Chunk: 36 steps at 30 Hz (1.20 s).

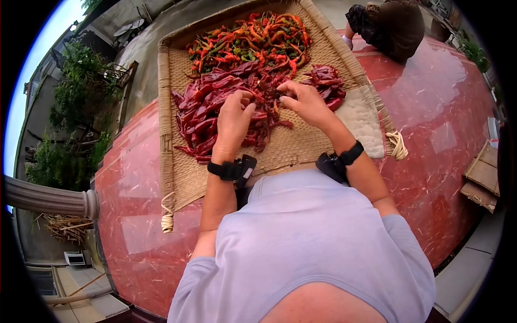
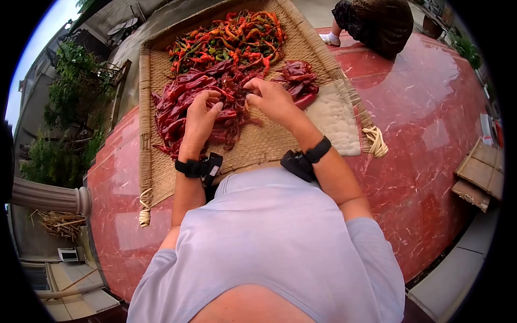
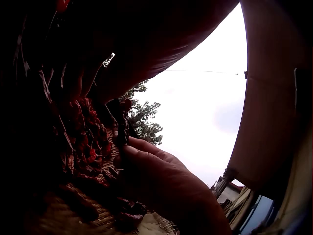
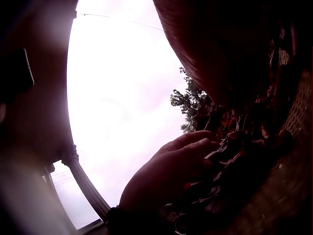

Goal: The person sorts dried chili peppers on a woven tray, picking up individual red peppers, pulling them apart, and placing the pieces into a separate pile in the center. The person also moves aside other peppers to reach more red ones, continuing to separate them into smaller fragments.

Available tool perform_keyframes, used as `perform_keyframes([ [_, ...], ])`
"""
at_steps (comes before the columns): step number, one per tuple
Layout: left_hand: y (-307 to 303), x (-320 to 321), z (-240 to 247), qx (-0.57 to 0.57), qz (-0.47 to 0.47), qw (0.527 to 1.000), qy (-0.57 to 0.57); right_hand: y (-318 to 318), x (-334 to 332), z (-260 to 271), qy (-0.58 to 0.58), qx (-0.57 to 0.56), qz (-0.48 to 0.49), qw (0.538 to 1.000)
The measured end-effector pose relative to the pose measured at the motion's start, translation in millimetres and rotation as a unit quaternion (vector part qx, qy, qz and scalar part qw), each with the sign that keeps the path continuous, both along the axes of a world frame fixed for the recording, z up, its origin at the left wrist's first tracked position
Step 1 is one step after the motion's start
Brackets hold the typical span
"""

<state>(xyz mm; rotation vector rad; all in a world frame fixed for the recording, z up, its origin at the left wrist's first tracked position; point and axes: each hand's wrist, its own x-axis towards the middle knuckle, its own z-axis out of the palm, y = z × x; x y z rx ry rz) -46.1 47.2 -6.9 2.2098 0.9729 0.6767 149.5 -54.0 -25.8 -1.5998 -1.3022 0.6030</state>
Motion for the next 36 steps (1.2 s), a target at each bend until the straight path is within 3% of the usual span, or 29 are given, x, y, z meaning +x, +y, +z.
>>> perform_keyframes([
  [2, -5, -10, 3, 0.104, 0.004, 0.987, 0.126, 3, -5, 13, -0.065, -0.030, -0.050, 0.996],
  [5, -5, -17, 3, 0.094, -0.020, 0.976, 0.194, 23, -5, -2, -0.154, 0.130, -0.096, 0.975],
  [6, -5, -17, 3, 0.094, -0.017, 0.973, 0.208, 24, -9, -2, -0.281, 0.218, -0.147, 0.923],
  [8, -4, -17, 3, 0.095, -0.010, 0.967, 0.236, 14, -9, 3, -0.244, 0.096, -0.048, 0.964],
  [10, -2, -15, 0, 0.119, 0.019, 0.964, 0.239, 1, -17, 18, -0.227, -0.071, 0.058, 0.970],
  [13, -2, -12, 4, 0.114, 0.063, 0.976, 0.177, 0, -21, -4, -0.317, -0.082, 0.132, 0.936],
  [17, 5, -12, 6, 0.049, 0.068, 0.996, 0.009, 6, -28, -10, -0.293, -0.035, 0.144, 0.945],
  [20, 4, -16, 13, 0.017, 0.076, 0.997, -0.002, 9, -20, -13, -0.183, 0.028, 0.161, 0.969],
  [23, 6, -15, 10, 0.049, 0.093, 0.995, -0.002, -7, -11, 11, -0.003, 0.000, 0.103, 0.995],
  [24, 7, -14, 9, 0.064, 0.097, 0.993, -0.005, -10, -2, 10, -0.007, 0.050, 0.066, 0.997],
  [27, 6, -9, 2, 0.062, 0.072, 0.991, -0.092, -24, 21, 22, -0.135, 0.026, -0.102, 0.985],
  [30, 6, -9, -2, 0.073, -0.011, 0.995, -0.061, -30, 31, 16, -0.215, 0.029, -0.223, 0.950],
  [33, -6, -6, 3, 0.025, -0.105, 0.993, -0.043, -22, 18, 12, -0.111, 0.096, -0.119, 0.982],
  [34, -14, -4, 15, -0.036, -0.116, 0.993, -0.016, -25, 5, 21, -0.058, 0.066, -0.061, 0.994],
  [36, -19, -2, 16, -0.062, -0.128, 0.990, -0.019, -16, -7, 8, 0.011, 0.111, 0.052, 0.992],
])
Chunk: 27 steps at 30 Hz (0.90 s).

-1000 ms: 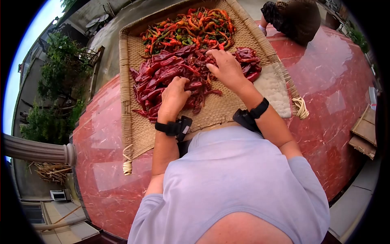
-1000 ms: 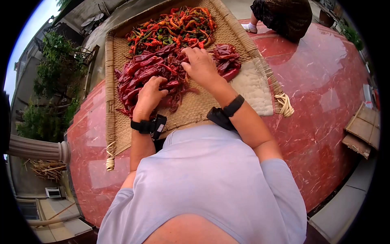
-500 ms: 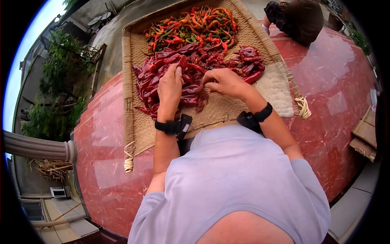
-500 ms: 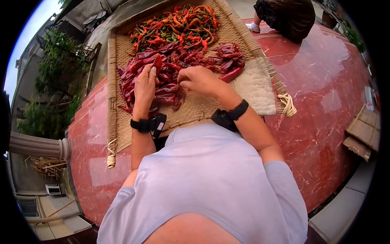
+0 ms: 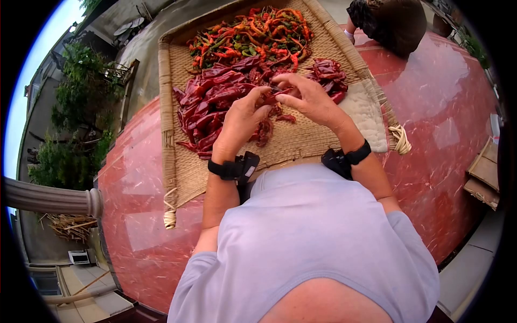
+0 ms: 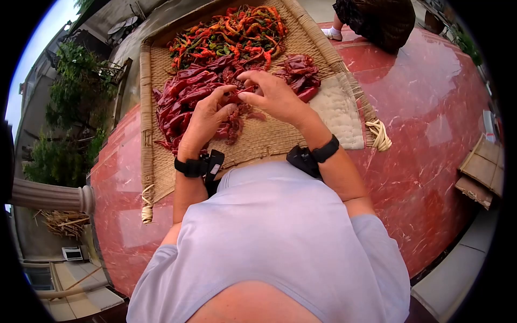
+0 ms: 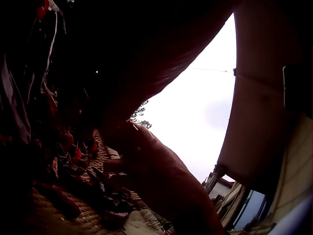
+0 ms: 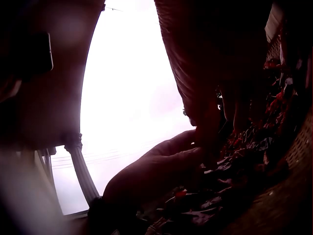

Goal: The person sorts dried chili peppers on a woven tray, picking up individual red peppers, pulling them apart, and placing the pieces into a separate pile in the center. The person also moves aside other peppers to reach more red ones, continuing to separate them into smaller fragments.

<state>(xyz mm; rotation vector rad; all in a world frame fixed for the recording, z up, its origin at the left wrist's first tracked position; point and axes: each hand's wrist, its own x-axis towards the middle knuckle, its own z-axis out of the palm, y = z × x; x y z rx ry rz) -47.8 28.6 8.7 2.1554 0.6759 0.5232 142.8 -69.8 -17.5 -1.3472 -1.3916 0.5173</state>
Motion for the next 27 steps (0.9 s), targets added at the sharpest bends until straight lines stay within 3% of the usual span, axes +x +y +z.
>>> perform_keyframes([
  [1, -1, 1, 1, -0.012, -0.006, 1.000, -0.001, 4, -2, -4, 0.011, 0.024, 0.052, 0.998],
  [4, 1, -5, 12, -0.011, 0.024, 0.999, 0.043, 1, 6, -3, -0.010, -0.008, -0.006, 1.000],
  [7, 8, -16, 6, 0.166, 0.075, 0.971, 0.154, -11, 23, 7, -0.080, -0.025, -0.209, 0.974],
  [13, 11, -15, -12, 0.218, 0.082, 0.932, 0.278, -14, 48, -11, -0.291, 0.029, -0.454, 0.842],
  [15, 10, -13, -7, 0.220, 0.092, 0.923, 0.301, -12, 45, -9, -0.264, 0.047, -0.401, 0.876],
  [18, 7, -17, 3, 0.210, 0.106, 0.943, 0.235, -9, 33, -3, -0.227, 0.077, -0.278, 0.930],
  [21, 7, -16, 8, 0.225, 0.116, 0.961, 0.113, -9, 7, 12, -0.040, -0.004, -0.048, 0.998],
  [22, 11, -14, 8, 0.206, 0.085, 0.972, 0.081, -7, -2, 13, -0.031, -0.003, -0.019, 0.999],
  [25, -1, -4, 16, -0.023, 0.019, 0.999, -0.041, -1, -17, 13, 0.007, -0.005, 0.054, 0.999],
  [27, -5, 2, 11, 0.004, 0.041, 0.998, -0.053, 3, -19, 10, 0.047, -0.012, 0.084, 0.995],
])
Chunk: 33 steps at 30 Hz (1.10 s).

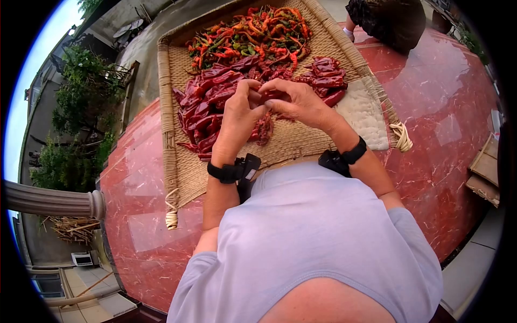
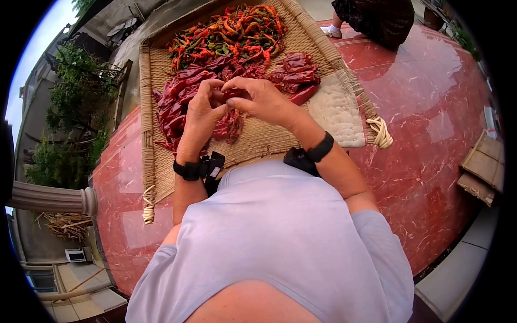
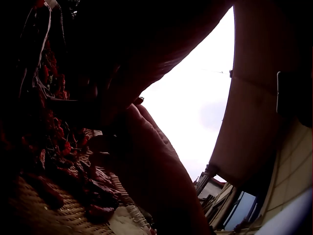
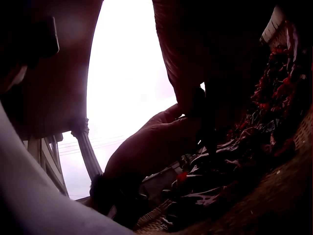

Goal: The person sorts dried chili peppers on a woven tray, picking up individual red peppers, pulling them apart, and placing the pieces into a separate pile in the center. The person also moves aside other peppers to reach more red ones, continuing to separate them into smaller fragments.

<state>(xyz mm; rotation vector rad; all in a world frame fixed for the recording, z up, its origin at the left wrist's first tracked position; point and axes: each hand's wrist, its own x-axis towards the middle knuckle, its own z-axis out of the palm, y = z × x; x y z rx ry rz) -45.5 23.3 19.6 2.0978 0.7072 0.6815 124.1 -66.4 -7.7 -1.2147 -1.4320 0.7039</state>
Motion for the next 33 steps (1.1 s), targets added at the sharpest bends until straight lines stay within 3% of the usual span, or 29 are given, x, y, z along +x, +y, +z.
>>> perform_keyframes([
  [4, 4, -12, 5, 0.086, 0.015, 0.991, 0.106, -5, 22, 4, 0.021, -0.002, -0.095, 0.995],
  [5, 9, -19, 3, 0.126, 0.000, 0.977, 0.171, -8, 29, 8, -0.002, 0.020, -0.169, 0.985],
  [6, 10, -24, 0, 0.139, 0.000, 0.962, 0.235, -7, 38, 5, -0.037, 0.055, -0.249, 0.966],
  [8, 9, -28, -6, 0.166, -0.001, 0.918, 0.360, -11, 55, 6, -0.064, -0.015, -0.364, 0.929],
  [11, 10, -21, -12, 0.171, 0.006, 0.888, 0.427, -17, 73, -7, -0.308, -0.053, -0.487, 0.816],
  [14, 17, -23, -19, 0.185, 0.012, 0.899, 0.398, -18, 85, -24, -0.303, -0.062, -0.503, 0.807],
  [15, 18, -26, -15, 0.184, 0.008, 0.909, 0.375, -18, 82, -22, -0.326, -0.020, -0.526, 0.785],
  [18, 11, -26, 3, 0.132, 0.008, 0.961, 0.241, -18, 70, -5, -0.274, 0.104, -0.429, 0.855],
  [21, 6, -15, 11, 0.002, 0.001, 0.998, 0.058, -14, 41, 8, -0.094, 0.033, -0.157, 0.983],
  [22, 4, -12, 12, -0.043, -0.015, 0.999, 0.004, -12, 32, 10, -0.032, 0.009, -0.058, 0.998],
  [24, 2, -6, 12, -0.112, -0.041, 0.990, -0.076, -10, 14, 13, 0.001, -0.045, 0.010, 0.999],
  [27, -3, -1, 15, -0.138, -0.041, 0.981, -0.127, -3, 13, 1, -0.025, -0.001, -0.019, 1.000],
  [28, 2, -2, 11, -0.071, -0.015, 0.993, -0.096, -2, 18, 0, -0.037, 0.018, -0.035, 0.999],
  [30, 19, -7, -6, 0.064, 0.038, 0.997, -0.035, -13, 29, 11, -0.138, 0.002, -0.183, 0.973],
  [31, 24, -9, -9, 0.083, 0.055, 0.995, 0.026, -15, 39, 9, -0.227, 0.024, -0.244, 0.943],
  [33, 31, -13, -23, 0.273, 0.055, 0.950, 0.145, -21, 58, 1, -0.340, 0.020, -0.333, 0.879],
])
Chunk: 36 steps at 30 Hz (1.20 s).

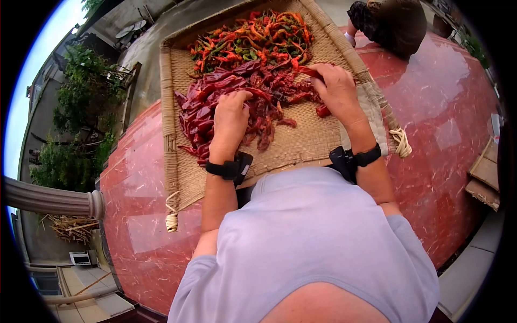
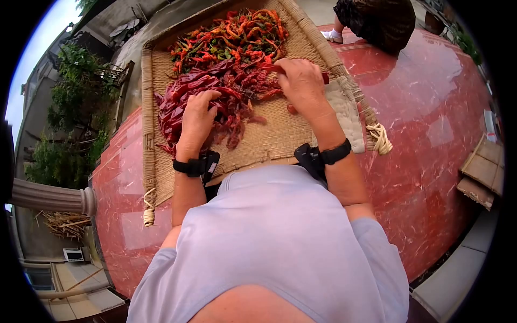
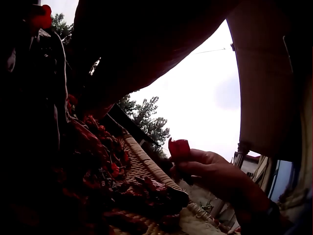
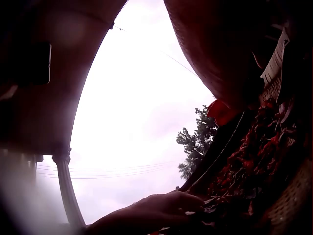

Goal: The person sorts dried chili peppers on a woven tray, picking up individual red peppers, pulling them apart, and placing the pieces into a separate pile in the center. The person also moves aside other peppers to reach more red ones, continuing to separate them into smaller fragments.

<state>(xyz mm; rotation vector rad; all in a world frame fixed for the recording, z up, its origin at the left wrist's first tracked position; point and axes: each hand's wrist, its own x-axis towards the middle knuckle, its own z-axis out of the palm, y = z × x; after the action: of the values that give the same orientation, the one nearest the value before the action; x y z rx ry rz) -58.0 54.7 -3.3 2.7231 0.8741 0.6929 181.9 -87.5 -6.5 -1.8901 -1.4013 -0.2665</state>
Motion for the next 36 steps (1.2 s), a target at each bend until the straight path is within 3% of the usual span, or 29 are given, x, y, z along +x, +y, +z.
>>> perform_keyframes([
  [1, 5, 0, -7, 0.095, 0.005, 0.993, 0.063, -2, 8, -4, -0.021, -0.020, -0.044, 0.999],
  [5, 13, 2, -27, 0.129, 0.044, 0.980, 0.144, -6, 23, -23, -0.018, -0.043, -0.133, 0.990],
  [12, 17, 3, -22, 0.130, 0.043, 0.987, 0.085, -5, 13, -12, -0.029, 0.056, -0.124, 0.990],
  [15, 4, 5, -1, 0.120, 0.054, 0.991, -0.009, -5, 10, -4, -0.045, 0.110, -0.053, 0.992],
  [17, -6, 12, 10, 0.159, 0.029, 0.986, -0.033, -5, 0, 4, 0.070, 0.076, 0.075, 0.992],
  [19, -11, 18, 14, 0.140, -0.008, 0.989, -0.039, -3, -18, 11, 0.203, 0.035, 0.177, 0.962],
  [21, -16, 27, 10, 0.047, -0.108, 0.986, -0.116, -2, -38, 18, 0.349, -0.013, 0.250, 0.903],
  [22, -22, 31, 10, 0.002, -0.111, 0.987, -0.115, 2, -43, 15, 0.389, 0.017, 0.273, 0.880],
  [24, -32, 33, 9, -0.060, -0.119, 0.985, -0.111, 9, -38, 2, 0.369, 0.009, 0.267, 0.890],
  [27, -36, 37, 7, -0.250, -0.084, 0.953, -0.150, 10, -30, -6, 0.392, 0.002, 0.242, 0.888],
  [31, -22, 41, 2, -0.120, -0.047, 0.978, -0.167, 5, -11, -1, 0.320, 0.059, 0.133, 0.936],
  [35, 20, 44, -44, 0.109, -0.002, 0.992, -0.057, 8, 20, 5, 0.156, 0.171, -0.010, 0.973],
  [36, 23, 47, -46, 0.102, 0.007, 0.994, -0.029, 11, 28, 6, 0.131, 0.169, -0.026, 0.976],
])
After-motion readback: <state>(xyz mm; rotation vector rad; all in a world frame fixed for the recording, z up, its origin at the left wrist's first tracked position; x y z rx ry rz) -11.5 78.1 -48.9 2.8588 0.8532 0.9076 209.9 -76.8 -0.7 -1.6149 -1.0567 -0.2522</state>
